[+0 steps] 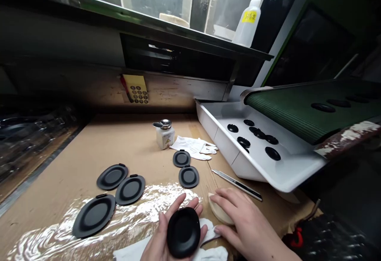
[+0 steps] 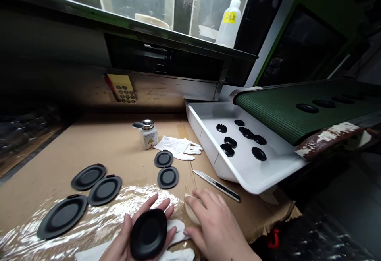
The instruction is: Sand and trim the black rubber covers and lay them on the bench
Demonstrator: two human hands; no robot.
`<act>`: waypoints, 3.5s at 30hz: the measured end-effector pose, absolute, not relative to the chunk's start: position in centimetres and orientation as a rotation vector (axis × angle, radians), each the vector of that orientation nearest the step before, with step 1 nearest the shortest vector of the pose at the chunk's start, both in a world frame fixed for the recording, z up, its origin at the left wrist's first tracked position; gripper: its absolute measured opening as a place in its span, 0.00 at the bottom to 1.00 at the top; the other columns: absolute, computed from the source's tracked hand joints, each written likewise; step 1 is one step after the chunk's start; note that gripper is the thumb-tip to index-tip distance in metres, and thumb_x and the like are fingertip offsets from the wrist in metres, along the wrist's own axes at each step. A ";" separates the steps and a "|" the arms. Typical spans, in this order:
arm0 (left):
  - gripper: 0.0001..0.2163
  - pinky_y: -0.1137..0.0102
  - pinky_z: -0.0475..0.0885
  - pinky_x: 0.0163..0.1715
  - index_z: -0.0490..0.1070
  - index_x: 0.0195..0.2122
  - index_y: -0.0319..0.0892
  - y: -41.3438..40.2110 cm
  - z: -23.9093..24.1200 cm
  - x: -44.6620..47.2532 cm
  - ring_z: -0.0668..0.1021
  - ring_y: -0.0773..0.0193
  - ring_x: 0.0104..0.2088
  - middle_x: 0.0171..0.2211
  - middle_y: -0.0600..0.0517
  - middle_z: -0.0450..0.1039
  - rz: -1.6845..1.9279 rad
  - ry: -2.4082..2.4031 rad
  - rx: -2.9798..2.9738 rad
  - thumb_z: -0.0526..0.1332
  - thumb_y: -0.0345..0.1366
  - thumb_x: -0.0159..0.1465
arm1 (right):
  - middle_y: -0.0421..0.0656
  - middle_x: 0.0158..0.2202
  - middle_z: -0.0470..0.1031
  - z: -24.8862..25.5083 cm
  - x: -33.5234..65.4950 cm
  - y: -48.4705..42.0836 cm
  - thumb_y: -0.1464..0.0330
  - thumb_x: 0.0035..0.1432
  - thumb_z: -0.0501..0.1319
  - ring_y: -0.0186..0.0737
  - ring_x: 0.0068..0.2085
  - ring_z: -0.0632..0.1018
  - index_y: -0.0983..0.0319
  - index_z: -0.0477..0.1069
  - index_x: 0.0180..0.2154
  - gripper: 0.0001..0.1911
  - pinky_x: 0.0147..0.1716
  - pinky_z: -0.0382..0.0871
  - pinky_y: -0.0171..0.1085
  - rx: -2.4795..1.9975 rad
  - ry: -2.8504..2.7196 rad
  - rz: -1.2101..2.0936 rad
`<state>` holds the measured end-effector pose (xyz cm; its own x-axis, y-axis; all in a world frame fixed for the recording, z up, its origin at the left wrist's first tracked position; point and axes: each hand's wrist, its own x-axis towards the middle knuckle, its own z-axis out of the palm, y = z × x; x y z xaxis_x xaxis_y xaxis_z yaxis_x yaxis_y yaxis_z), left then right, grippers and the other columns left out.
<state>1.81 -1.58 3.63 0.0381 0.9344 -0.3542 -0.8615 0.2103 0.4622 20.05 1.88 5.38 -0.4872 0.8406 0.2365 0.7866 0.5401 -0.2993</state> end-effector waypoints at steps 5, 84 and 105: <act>0.12 0.49 0.68 0.44 0.76 0.39 0.39 -1.8 4.3 2.1 0.72 0.45 0.48 0.44 0.35 0.74 1.405 0.717 0.072 0.53 0.32 0.62 | 0.43 0.46 0.71 4.5 21.8 2.5 0.70 0.56 0.55 0.40 0.45 0.73 0.57 0.64 0.48 0.17 0.43 0.70 0.38 -1.272 -2.354 0.254; 0.20 0.62 0.60 0.52 0.74 0.37 0.38 -2.0 5.1 2.6 0.74 0.55 0.45 0.37 0.45 0.76 1.342 0.709 -0.038 0.52 0.50 0.60 | 0.41 0.26 0.70 5.7 13.8 0.4 0.72 0.59 0.51 0.35 0.27 0.68 0.62 0.71 0.35 0.10 0.26 0.63 0.34 -0.661 -2.349 0.209; 0.18 0.62 0.58 0.53 0.72 0.36 0.40 -1.7 4.8 3.1 0.71 0.54 0.48 0.39 0.46 0.76 1.381 0.717 0.097 0.50 0.48 0.61 | 0.42 0.26 0.73 6.2 16.2 0.7 0.74 0.59 0.50 0.36 0.26 0.69 0.64 0.72 0.36 0.12 0.23 0.62 0.35 -0.771 -2.401 -0.083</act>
<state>3.08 -1.72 4.80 0.0152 0.9139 -0.4056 -0.8573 0.2207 0.4651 16.19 0.75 6.25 -0.6456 0.5087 0.5696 0.5469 0.8285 -0.1202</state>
